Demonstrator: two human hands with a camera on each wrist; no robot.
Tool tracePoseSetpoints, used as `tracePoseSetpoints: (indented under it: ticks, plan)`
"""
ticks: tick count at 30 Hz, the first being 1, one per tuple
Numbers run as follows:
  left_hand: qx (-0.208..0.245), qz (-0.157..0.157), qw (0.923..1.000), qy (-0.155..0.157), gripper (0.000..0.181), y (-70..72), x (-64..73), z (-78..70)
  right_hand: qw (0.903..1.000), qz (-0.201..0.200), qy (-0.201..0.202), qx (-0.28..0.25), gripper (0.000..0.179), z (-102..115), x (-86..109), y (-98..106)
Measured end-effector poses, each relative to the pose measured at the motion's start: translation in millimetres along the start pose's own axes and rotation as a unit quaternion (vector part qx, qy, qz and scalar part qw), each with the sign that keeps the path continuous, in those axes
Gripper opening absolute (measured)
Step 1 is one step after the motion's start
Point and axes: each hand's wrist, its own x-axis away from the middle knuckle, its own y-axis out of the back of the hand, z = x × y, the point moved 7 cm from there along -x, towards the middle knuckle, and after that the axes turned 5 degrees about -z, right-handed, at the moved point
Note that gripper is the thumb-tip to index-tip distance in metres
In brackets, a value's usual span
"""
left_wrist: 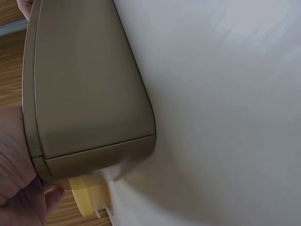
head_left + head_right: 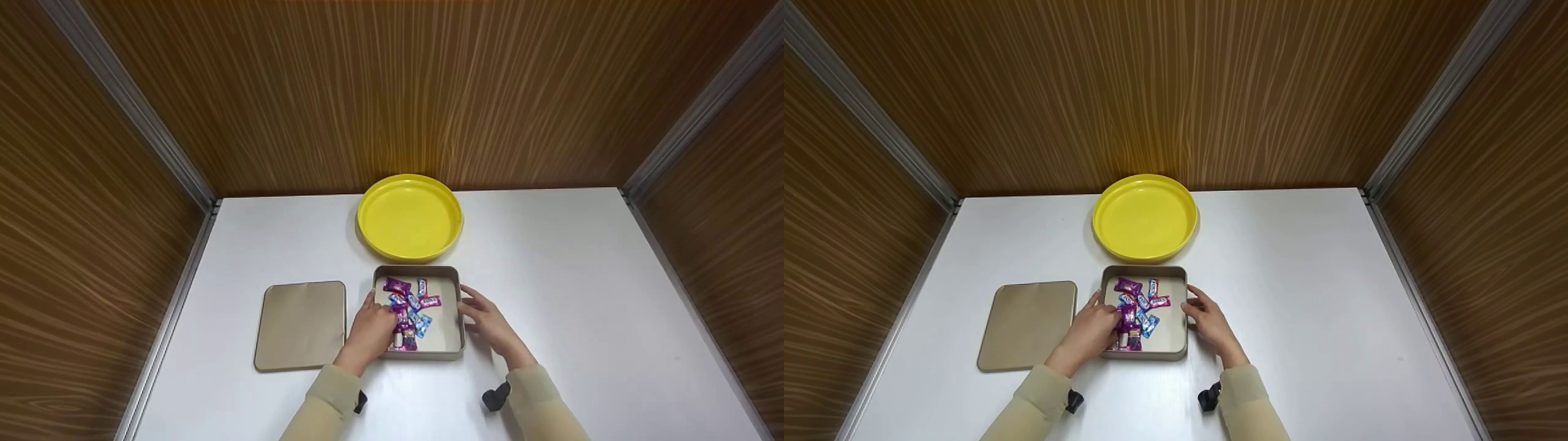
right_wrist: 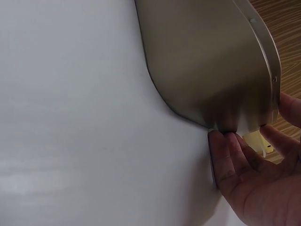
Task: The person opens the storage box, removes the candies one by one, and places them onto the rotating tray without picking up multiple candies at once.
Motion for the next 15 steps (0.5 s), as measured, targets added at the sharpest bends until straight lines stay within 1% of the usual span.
tracePoseSetpoints:
  ticks: [5,9,11,15]
  plan:
    - [0.001,0.015,0.9998,-0.014,0.015,-1.5,-1.1,-3.1,1.0,-0.002,-0.001,-0.005,0.055,-0.9,-0.7,0.1]
    - [0.002,0.018,0.9996,-0.021,0.012,-2.2,-3.6,-6.1,1.0,-0.001,0.006,-0.003,0.055,-1.5,-1.5,-0.2]
    - [-0.004,0.017,0.9996,-0.023,0.01,-2.7,-5.1,-7.5,1.0,-0.001,0.008,-0.001,0.055,-1.8,-1.8,-0.3]
    - [-0.012,0.02,0.9995,-0.021,0.015,-4.2,-7.7,-8.8,1.0,-0.003,0.007,0.002,0.055,-2.0,-1.8,-0.5]
